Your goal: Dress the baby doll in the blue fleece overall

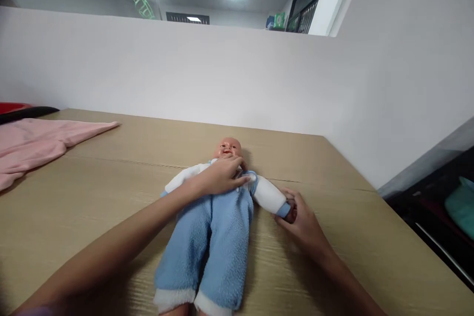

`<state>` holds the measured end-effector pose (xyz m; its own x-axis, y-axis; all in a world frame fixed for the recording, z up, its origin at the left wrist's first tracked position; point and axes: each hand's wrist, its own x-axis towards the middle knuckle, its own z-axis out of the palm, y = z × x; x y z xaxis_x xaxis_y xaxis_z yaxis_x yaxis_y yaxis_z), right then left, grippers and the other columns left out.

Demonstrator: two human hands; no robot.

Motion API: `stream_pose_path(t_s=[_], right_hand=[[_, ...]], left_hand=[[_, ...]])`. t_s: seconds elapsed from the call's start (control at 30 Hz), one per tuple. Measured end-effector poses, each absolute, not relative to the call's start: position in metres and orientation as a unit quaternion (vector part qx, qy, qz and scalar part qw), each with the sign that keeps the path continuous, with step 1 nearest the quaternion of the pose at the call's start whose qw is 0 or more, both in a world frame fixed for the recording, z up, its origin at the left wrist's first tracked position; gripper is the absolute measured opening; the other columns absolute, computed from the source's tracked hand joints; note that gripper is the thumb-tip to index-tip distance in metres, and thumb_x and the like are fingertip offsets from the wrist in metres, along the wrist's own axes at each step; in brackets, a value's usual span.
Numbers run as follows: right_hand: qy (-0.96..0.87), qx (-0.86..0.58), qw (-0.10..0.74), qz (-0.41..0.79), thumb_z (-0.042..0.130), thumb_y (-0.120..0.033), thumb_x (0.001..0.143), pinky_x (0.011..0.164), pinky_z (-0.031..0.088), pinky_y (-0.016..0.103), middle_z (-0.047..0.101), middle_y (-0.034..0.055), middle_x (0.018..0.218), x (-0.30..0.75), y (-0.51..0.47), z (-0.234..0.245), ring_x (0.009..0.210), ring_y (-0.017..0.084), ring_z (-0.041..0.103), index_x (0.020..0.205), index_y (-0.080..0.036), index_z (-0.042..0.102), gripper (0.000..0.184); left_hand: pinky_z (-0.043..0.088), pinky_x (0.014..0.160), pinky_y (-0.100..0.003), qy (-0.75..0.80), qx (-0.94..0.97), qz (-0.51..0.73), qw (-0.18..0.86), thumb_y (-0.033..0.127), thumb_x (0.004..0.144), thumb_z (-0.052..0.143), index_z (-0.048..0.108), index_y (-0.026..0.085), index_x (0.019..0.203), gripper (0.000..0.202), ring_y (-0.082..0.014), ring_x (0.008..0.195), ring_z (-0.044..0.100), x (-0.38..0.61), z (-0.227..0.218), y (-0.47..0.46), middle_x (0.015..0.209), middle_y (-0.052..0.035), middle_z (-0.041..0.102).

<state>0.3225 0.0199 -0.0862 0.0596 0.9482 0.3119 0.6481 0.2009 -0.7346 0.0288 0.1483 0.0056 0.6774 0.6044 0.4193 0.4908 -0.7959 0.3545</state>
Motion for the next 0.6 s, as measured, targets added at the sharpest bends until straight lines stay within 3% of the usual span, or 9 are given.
stream_pose_path(t_s=[0.13,0.3,0.47,0.6], right_hand=[[-0.593,-0.579,0.504,0.242,0.093,-0.05,0.076,0.104,0.062,0.05,0.074,0.0127,0.13,0.319,0.029,-0.075,0.115,0.033,0.074,0.134,-0.028,0.059,0.07],[-0.563,-0.486,0.583,0.328,0.093,-0.048,0.078,0.106,0.061,0.043,0.068,0.0102,0.136,0.302,0.059,-0.056,0.123,0.029,0.069,0.125,-0.027,0.059,0.062],[-0.607,-0.448,0.569,0.327,0.088,-0.041,0.082,0.099,0.06,0.039,0.068,0.005,0.117,0.27,0.096,-0.052,0.108,0.024,0.068,0.13,-0.028,0.059,0.057],[-0.716,-0.419,0.501,0.244,0.079,-0.031,0.088,0.089,0.058,0.038,0.062,0.0054,0.116,0.254,0.099,-0.052,0.1,0.024,0.064,0.132,-0.029,0.064,0.047]], left_hand=[[0.053,0.087,-0.04,0.317,0.907,0.25,0.119,0.035,0.101,0.065,0.069,0.018,0.106,0.018,-0.0301,0.099,0.072,0.047,-0.007,0.153,0.109,-0.013,0.078],[0.052,0.095,-0.032,0.217,0.921,0.282,0.16,0.018,0.096,0.063,0.07,0.023,0.112,0.018,-0.0214,0.105,0.072,0.041,-0.005,0.147,0.112,-0.0032,0.078],[0.047,0.093,-0.038,0.204,0.889,0.389,0.131,0.02,0.084,0.067,0.062,0.023,0.103,0.02,-0.0239,0.098,0.066,0.039,-0.004,0.132,0.101,-0.003,0.072],[0.044,0.091,-0.04,0.183,0.855,0.474,0.105,0.02,0.079,0.066,0.055,0.024,0.099,0.023,-0.0235,0.092,0.063,0.036,-0.007,0.128,0.094,-0.0023,0.068]])
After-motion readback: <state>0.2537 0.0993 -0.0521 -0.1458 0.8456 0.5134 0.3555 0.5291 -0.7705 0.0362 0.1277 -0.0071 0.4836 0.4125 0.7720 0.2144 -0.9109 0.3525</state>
